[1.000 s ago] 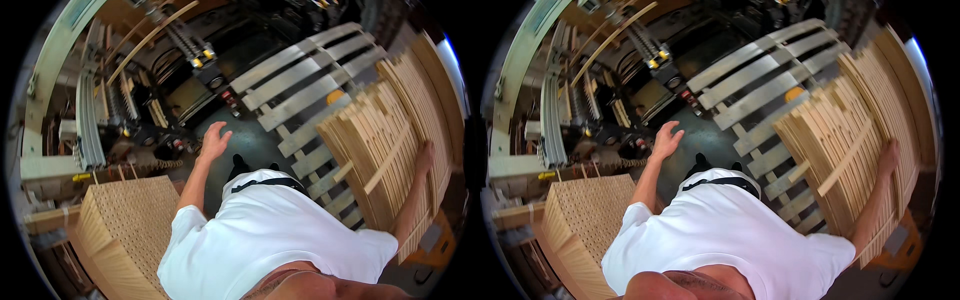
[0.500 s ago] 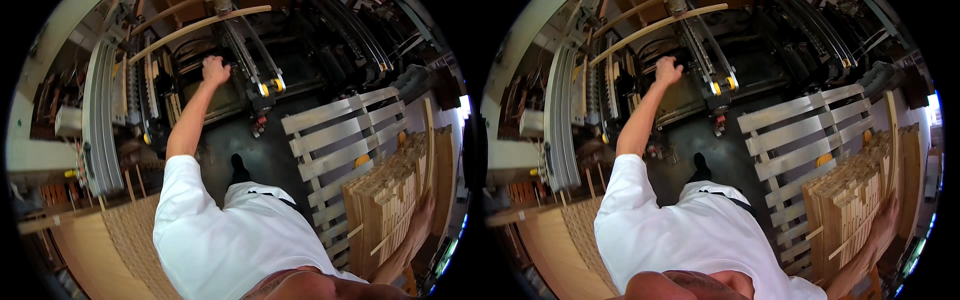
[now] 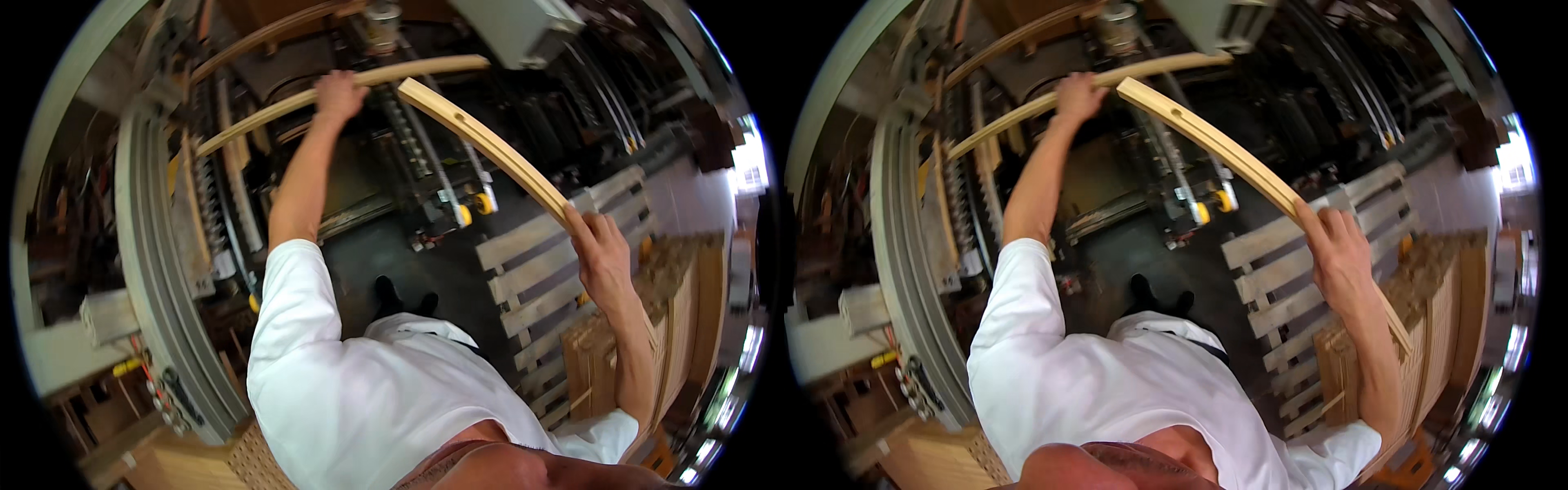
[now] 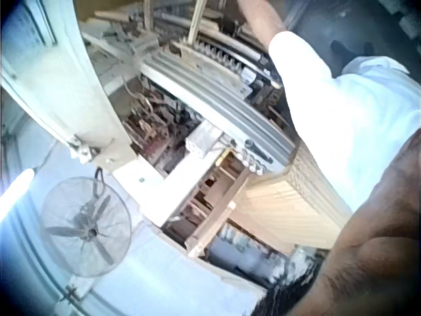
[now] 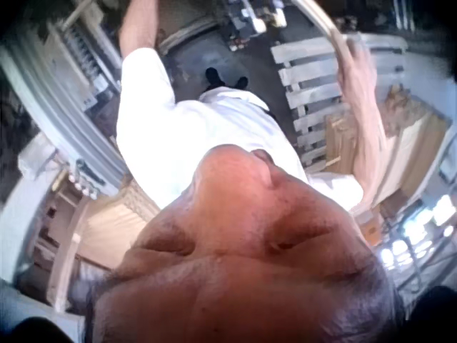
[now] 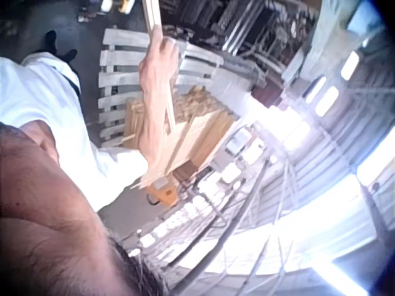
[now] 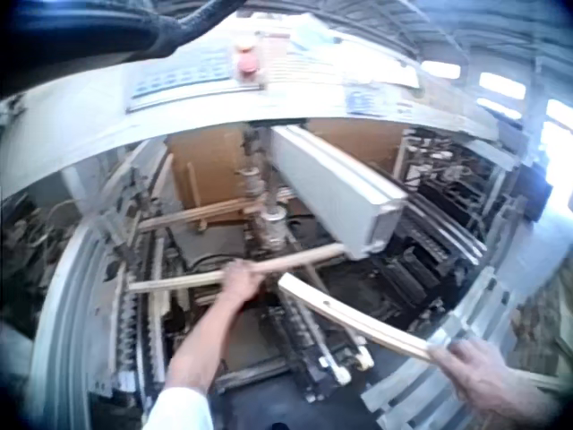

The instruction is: The person repeatedly picks up thin wooden slats from a machine and places them onto a growing stack. The person handles the slats one at a time, aligning them before adding them to the pile.

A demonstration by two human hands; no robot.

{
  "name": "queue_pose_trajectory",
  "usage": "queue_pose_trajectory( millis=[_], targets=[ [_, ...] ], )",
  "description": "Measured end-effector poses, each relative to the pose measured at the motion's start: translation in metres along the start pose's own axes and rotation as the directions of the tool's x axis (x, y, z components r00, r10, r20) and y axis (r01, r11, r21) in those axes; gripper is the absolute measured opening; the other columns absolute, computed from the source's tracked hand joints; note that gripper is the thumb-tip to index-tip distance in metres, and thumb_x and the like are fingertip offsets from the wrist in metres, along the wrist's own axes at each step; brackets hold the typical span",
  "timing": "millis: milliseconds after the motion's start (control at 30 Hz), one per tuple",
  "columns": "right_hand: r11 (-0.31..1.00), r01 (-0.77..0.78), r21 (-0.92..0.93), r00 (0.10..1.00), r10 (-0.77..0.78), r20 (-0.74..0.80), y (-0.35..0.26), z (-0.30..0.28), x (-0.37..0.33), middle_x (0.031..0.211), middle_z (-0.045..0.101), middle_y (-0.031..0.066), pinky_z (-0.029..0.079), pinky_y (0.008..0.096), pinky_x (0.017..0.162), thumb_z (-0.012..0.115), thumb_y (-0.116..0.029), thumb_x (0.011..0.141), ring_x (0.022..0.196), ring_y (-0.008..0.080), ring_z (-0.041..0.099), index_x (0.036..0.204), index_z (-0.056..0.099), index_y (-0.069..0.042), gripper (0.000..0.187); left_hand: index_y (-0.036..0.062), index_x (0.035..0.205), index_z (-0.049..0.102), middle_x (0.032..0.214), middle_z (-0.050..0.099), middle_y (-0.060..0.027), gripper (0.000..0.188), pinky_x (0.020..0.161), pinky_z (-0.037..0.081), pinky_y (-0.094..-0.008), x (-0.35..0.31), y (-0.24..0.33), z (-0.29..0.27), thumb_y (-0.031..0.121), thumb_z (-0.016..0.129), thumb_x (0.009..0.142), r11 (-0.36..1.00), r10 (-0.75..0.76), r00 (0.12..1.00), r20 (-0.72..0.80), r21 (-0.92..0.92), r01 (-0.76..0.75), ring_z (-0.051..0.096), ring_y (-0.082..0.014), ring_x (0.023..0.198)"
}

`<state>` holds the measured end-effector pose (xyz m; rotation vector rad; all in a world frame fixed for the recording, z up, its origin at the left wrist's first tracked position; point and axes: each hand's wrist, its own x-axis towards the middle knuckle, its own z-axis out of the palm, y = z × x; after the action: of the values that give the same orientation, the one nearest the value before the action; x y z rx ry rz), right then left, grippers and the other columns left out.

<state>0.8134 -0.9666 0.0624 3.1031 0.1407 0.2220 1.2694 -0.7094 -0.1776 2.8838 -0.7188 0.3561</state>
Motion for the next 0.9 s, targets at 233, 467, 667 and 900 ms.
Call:
queue_pose_trajectory(
  millis=[233,467,667,900],
  targets=[
    [0.91,0.388,0.146,0.921,-0.377,-0.097,-0.006,0.134,0.201,0.094,0.056,0.0127,0.05,0.0433,0.079,0.062,0.007,0.069,0.092,0.0334,0.057,0.132,0.059,-0.012,0.066,0.0133,0.105,0.069,0.095,0.064,-0.0102,0.038,0.077,0.045,-0.0463,-0.201,0.11,-0.064,0.041,0.076,0.08,0.964,0.112,0.98,0.164,-0.258,-0.067,0.061,-0.0312,0.091],
    [0.76,0.627,0.171,0.778,-0.603,-0.174,-0.118,0.248,0.374,0.108,0.061,0.0165,0.052,0.0443,0.086,0.064,-0.004,0.081,0.102,0.0355,0.059,0.136,0.058,-0.016,0.057,0.0088,0.108,0.069,0.092,0.062,-0.0128,0.033,0.079,0.044,-0.0458,-0.337,0.174,-0.121,0.031,0.074,0.084,0.847,-0.071,0.934,0.351,-0.473,0.242,0.058,-0.0343,0.091],
    [0.829,0.532,0.175,0.834,-0.476,-0.281,-0.166,0.297,0.454,0.105,0.066,0.0158,0.052,0.0464,0.085,0.056,-0.017,0.089,0.102,0.0347,0.063,0.122,0.068,-0.018,0.035,0.0075,0.109,0.069,0.089,0.062,-0.012,0.034,0.078,0.044,-0.0447,-0.38,0.181,-0.185,0.029,0.075,0.083,0.756,-0.384,0.823,0.418,-0.368,0.541,0.058,-0.0341,0.089],
    [0.867,0.475,0.154,0.843,-0.398,-0.362,-0.166,0.32,0.499,0.103,0.067,0.0139,0.051,0.0471,0.083,0.059,-0.022,0.089,0.097,0.0347,0.065,0.113,0.069,-0.017,0.026,0.0028,0.106,0.07,0.081,0.063,-0.014,0.037,0.072,0.049,-0.0438,-0.434,0.196,-0.233,0.029,0.078,0.081,0.499,-0.745,0.573,0.341,-0.286,0.818,0.062,-0.0345,0.081]
  ],
)
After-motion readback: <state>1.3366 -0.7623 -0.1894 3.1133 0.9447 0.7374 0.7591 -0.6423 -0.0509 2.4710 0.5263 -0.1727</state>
